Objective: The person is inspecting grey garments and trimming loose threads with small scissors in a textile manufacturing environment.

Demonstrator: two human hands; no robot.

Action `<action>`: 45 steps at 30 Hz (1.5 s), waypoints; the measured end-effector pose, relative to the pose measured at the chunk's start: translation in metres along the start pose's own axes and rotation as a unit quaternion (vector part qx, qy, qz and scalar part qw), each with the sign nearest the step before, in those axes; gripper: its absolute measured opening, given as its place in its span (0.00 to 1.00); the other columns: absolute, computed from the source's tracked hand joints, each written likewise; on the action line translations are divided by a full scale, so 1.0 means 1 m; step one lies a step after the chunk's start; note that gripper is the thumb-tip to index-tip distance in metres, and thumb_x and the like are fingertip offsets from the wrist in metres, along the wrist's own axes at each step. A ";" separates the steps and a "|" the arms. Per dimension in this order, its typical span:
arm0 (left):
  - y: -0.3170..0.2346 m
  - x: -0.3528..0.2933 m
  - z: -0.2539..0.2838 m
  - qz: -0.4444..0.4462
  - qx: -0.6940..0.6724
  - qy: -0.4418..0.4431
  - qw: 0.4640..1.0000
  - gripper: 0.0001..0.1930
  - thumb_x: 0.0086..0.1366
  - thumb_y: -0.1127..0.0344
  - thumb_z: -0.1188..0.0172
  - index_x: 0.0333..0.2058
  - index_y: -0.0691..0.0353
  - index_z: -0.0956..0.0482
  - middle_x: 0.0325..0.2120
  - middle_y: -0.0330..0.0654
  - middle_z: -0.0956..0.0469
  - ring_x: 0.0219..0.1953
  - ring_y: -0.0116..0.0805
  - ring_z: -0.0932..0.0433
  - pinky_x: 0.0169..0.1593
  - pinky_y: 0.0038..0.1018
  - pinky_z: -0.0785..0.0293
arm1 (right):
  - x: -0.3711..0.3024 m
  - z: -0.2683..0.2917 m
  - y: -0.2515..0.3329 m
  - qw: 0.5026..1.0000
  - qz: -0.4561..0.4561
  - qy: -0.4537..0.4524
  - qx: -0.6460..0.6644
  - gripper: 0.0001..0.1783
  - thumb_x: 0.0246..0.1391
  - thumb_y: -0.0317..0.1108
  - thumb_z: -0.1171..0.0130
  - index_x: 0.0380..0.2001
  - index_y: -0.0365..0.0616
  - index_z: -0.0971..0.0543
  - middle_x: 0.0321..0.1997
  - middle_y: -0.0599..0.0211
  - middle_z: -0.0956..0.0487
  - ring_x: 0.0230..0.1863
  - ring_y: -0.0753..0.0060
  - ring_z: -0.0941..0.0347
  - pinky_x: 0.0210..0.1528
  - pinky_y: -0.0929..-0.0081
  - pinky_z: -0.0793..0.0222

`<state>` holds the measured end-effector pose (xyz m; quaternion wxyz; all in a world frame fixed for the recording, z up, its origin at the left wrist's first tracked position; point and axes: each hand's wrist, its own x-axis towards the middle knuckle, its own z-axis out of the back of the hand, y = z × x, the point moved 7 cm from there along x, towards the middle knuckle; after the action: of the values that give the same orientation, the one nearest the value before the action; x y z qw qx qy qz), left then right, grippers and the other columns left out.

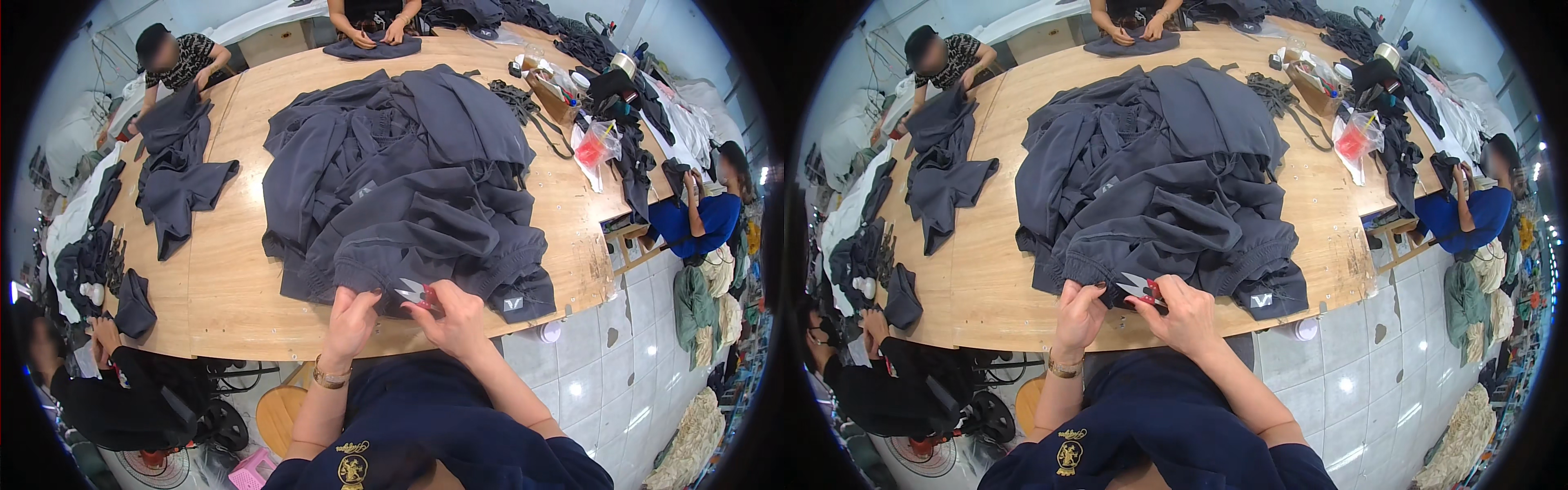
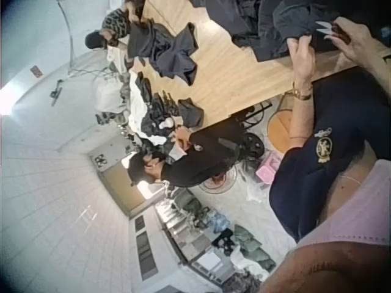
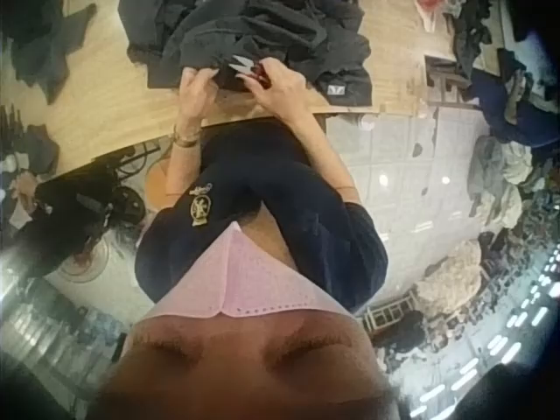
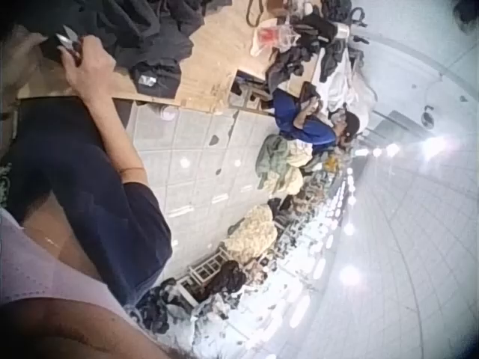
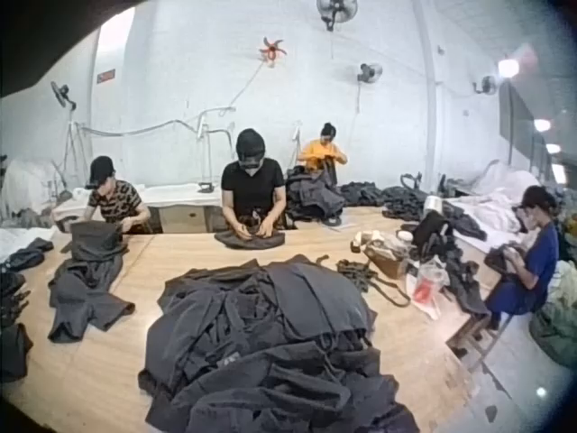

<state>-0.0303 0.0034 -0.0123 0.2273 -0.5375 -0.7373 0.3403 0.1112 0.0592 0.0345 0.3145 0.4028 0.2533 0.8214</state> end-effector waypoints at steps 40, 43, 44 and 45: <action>-0.012 0.002 -0.012 -0.086 0.177 -0.026 0.980 0.13 0.58 0.84 0.48 0.43 0.71 0.27 0.39 0.41 0.24 0.42 0.26 0.26 0.49 0.23 0.30 | 0.019 -0.008 -0.001 0.978 -0.136 0.040 0.152 0.12 0.45 0.33 0.34 0.25 0.38 0.27 0.19 0.65 0.25 0.17 0.72 0.30 0.20 0.78 0.36; -0.009 0.001 -0.014 -0.102 0.278 0.001 0.955 0.13 0.58 0.83 0.47 0.43 0.71 0.27 0.40 0.41 0.25 0.42 0.25 0.27 0.47 0.22 0.30 | 0.024 -0.007 0.000 0.963 -0.123 -0.012 0.238 0.09 0.44 0.25 0.34 0.28 0.38 0.25 0.24 0.71 0.25 0.23 0.88 0.34 0.24 0.86 0.37; -0.007 0.001 -0.014 -0.102 0.277 0.001 0.955 0.13 0.58 0.83 0.47 0.43 0.71 0.27 0.40 0.41 0.25 0.42 0.25 0.27 0.47 0.22 0.30 | 0.024 -0.012 -0.001 0.971 -0.083 0.004 0.224 0.09 0.44 0.24 0.35 0.30 0.37 0.24 0.25 0.71 0.24 0.25 0.88 0.32 0.25 0.87 0.36; -0.007 0.000 -0.015 -0.110 0.296 -0.005 0.949 0.13 0.57 0.83 0.46 0.42 0.71 0.27 0.39 0.41 0.24 0.41 0.24 0.27 0.47 0.22 0.30 | 0.024 -0.015 0.000 0.977 -0.042 0.019 0.209 0.11 0.44 0.22 0.35 0.33 0.37 0.24 0.27 0.70 0.23 0.26 0.87 0.30 0.27 0.87 0.34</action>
<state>-0.0241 0.0060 0.0030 0.4084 -0.3596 -0.6593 0.5188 0.0872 0.0740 0.0385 0.2528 0.4327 0.4425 0.7437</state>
